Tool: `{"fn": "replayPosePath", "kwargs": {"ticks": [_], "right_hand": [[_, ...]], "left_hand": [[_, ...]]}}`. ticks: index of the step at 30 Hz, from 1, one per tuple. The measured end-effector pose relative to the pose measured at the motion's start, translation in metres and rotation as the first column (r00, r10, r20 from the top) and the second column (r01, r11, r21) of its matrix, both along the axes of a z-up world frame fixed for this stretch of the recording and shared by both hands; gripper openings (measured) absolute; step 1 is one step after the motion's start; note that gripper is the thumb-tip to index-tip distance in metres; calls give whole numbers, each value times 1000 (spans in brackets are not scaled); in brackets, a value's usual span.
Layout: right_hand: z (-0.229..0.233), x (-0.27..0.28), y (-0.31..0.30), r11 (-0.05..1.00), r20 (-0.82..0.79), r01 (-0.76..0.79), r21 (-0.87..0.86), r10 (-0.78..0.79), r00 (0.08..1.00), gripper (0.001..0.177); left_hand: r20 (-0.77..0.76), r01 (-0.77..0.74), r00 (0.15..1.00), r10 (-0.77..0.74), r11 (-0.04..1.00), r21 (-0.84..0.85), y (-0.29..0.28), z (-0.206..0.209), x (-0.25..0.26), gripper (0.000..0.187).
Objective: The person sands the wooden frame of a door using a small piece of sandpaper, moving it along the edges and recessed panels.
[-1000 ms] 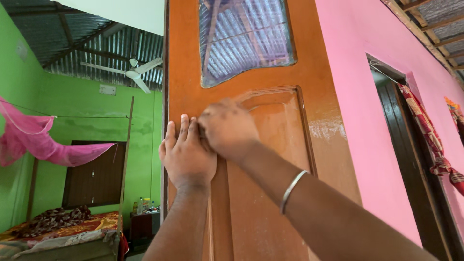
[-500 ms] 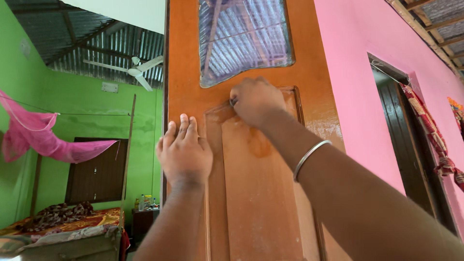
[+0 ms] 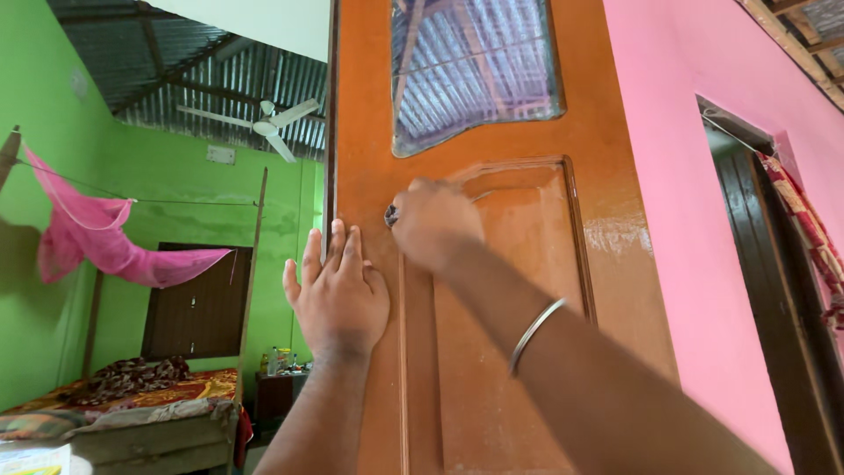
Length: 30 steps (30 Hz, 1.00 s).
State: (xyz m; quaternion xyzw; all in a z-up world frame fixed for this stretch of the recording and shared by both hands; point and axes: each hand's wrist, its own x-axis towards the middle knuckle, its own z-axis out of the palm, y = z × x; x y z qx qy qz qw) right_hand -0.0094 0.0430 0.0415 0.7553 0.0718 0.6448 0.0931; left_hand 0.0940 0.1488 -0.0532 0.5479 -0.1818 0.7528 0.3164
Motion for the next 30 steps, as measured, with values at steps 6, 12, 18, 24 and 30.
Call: {"fn": "replayPosePath", "kwargs": {"ticks": [6, 12, 18, 24, 30], "right_hand": [[34, -31, -5, 891, -175, -193, 410, 285, 943, 40], [17, 13, 5, 921, 63, -126, 369, 110, 992, 41], [10, 7, -2, 972, -228, 4, 235, 51, 972, 44], [7, -10, -6, 934, -123, -252, 253, 290, 949, 30], [-20, -3, 4, 992, 19, -108, 71, 107, 994, 28]], "left_hand": [[18, 9, 1000, -9, 1000, 6, 0, -1, 3, 50], [26, 4, 1000, -5, 1000, 7, 2, 1, 4, 49], [60, 23, 998, -23, 1000, -13, 1, 0, 4, 48], [77, 60, 996, -50, 988, -140, 1, -6, 6, 41], [119, 133, 986, -118, 983, -129, 1, -7, 12, 42]]}}
